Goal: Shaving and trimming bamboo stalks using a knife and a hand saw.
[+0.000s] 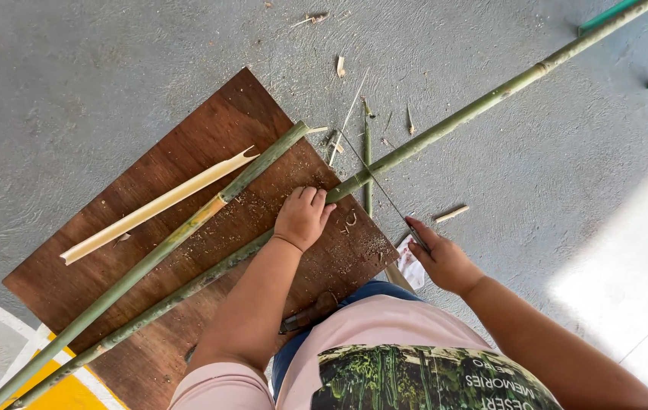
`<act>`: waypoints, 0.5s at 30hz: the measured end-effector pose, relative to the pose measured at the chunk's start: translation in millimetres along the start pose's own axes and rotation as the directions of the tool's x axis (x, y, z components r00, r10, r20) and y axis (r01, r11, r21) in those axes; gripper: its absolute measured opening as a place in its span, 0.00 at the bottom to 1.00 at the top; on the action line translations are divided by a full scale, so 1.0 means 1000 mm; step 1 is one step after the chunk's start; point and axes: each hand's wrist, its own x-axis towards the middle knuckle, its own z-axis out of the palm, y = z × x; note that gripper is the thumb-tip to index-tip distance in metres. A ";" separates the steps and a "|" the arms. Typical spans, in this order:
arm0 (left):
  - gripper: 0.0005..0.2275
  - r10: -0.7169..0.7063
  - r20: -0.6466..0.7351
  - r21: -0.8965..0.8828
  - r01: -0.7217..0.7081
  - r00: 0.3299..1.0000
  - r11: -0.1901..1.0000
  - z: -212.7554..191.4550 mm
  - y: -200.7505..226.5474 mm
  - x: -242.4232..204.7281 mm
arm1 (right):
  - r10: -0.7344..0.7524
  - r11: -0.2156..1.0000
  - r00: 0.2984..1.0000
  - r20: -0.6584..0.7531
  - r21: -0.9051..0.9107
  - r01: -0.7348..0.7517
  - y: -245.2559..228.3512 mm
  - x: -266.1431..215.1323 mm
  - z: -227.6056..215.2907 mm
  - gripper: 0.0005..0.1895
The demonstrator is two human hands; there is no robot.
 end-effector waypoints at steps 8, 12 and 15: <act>0.17 -0.003 0.218 -0.104 0.026 0.976 0.994 -0.003 0.005 0.009 | 0.073 0.997 0.997 0.026 0.005 -0.074 -0.009 0.004 -0.002 0.28; 0.16 -0.080 0.390 -0.155 0.152 0.917 0.976 -0.018 0.013 0.026 | 0.074 0.997 0.997 -0.024 0.022 -0.074 -0.012 0.007 0.000 0.27; 0.17 -0.120 0.578 -0.196 0.281 0.807 0.940 -0.027 0.016 0.036 | -0.004 0.996 0.973 -0.229 0.086 0.024 0.010 0.019 0.015 0.26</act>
